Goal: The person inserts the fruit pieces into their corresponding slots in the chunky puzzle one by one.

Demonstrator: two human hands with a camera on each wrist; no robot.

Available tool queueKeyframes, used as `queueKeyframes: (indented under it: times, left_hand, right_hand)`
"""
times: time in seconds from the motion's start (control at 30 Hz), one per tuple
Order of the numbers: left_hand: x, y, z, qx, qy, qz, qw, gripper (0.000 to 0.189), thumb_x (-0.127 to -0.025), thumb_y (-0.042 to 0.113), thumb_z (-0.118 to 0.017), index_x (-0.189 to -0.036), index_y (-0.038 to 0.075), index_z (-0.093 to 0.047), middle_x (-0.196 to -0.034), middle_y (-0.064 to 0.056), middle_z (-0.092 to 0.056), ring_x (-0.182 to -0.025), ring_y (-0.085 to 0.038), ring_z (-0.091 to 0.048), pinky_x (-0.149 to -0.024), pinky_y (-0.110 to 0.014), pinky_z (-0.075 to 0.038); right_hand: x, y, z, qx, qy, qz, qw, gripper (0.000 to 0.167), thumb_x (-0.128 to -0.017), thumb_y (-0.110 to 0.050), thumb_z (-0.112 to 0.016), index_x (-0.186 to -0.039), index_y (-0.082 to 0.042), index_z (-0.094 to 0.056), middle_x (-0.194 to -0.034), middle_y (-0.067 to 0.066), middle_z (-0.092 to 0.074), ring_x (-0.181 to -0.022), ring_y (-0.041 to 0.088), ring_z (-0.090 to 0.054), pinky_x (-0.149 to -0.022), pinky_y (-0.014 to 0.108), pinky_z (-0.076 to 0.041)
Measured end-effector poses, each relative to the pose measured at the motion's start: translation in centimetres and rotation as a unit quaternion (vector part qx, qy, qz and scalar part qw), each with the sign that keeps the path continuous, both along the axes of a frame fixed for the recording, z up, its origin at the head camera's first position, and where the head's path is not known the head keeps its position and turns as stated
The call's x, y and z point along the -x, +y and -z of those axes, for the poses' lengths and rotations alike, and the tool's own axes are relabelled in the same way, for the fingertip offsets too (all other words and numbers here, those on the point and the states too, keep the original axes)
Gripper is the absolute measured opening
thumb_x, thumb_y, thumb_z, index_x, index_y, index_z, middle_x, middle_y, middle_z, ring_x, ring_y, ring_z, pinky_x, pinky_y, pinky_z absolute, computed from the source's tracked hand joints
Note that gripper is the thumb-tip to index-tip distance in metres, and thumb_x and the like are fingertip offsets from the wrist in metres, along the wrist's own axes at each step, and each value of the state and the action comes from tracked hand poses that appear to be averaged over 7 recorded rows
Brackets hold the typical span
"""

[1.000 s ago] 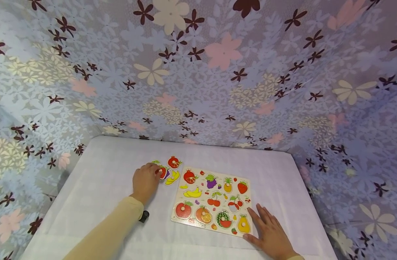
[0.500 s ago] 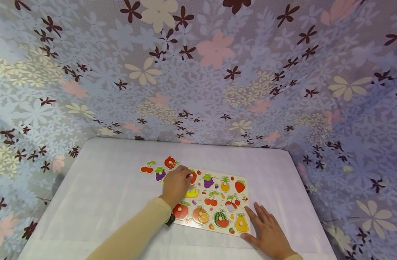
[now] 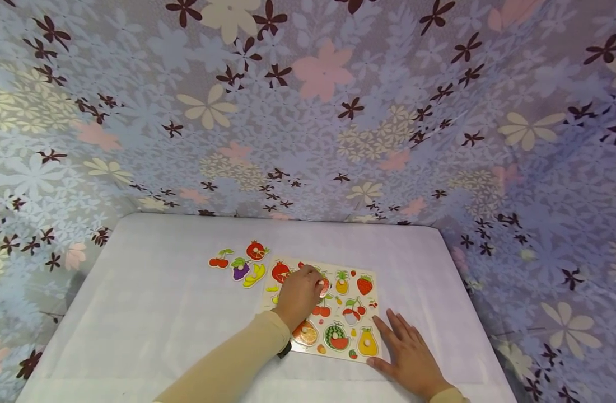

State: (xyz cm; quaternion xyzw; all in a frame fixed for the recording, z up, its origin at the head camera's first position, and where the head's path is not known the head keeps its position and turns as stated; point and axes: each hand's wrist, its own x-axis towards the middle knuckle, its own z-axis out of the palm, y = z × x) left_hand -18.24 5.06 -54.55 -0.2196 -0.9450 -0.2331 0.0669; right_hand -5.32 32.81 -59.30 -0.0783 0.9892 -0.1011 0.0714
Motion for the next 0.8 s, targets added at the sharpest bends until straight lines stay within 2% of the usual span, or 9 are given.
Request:
queueKeyframes:
  times: [0.3, 0.53, 0.67, 0.8]
  left_hand:
    - [-0.1, 1.9, 0.6, 0.005, 0.017, 0.037, 0.9991, 0.010, -0.092, 0.021, -0.075, -0.101, 0.016, -0.076, -0.103, -0.001, -0.066, -0.085, -0.013, -0.066, -0.074, -0.021, -0.054]
    - [0.0, 3.0, 1.2, 0.015, -0.016, 0.045, 0.9987, 0.011, -0.093, 0.023, -0.074, -0.102, 0.016, -0.075, -0.105, -0.002, -0.065, -0.088, -0.014, -0.066, -0.076, -0.023, -0.055]
    - [0.2, 3.5, 1.4, 0.015, -0.014, 0.057, 0.9982, 0.010, -0.092, 0.022, -0.074, -0.100, 0.015, -0.075, -0.104, -0.002, -0.065, -0.088, -0.014, -0.066, -0.076, -0.022, -0.055]
    - [0.3, 4.1, 1.1, 0.026, -0.017, 0.068, 0.9972, 0.012, -0.093, 0.023, -0.073, -0.101, 0.015, -0.076, -0.106, -0.002, -0.065, -0.090, -0.012, -0.066, -0.076, -0.021, -0.055]
  right_hand:
    - [-0.1, 0.2, 0.5, -0.002, 0.013, 0.000, 0.9999, 0.097, -0.076, -0.082, -0.058, -0.153, -0.025, -0.041, -0.160, 0.015, -0.027, -0.143, 0.041, -0.026, -0.111, 0.063, -0.022]
    - [0.0, 0.1, 0.3, 0.003, 0.005, 0.000, 1.0000, 0.097, -0.077, -0.081, -0.057, -0.154, -0.024, -0.041, -0.160, 0.016, -0.028, -0.143, 0.041, -0.026, -0.112, 0.063, -0.020]
    - [-0.1, 0.2, 0.4, 0.008, 0.002, -0.003, 1.0000, 0.096, -0.078, -0.080, -0.058, -0.154, -0.025, -0.040, -0.160, 0.015, -0.026, -0.144, 0.041, -0.025, -0.112, 0.062, -0.020]
    - [-0.2, 0.4, 0.3, 0.008, 0.013, -0.008, 0.9999, 0.094, -0.079, -0.078, -0.059, -0.155, -0.027, -0.038, -0.161, 0.015, -0.027, -0.144, 0.041, -0.025, -0.111, 0.063, -0.021]
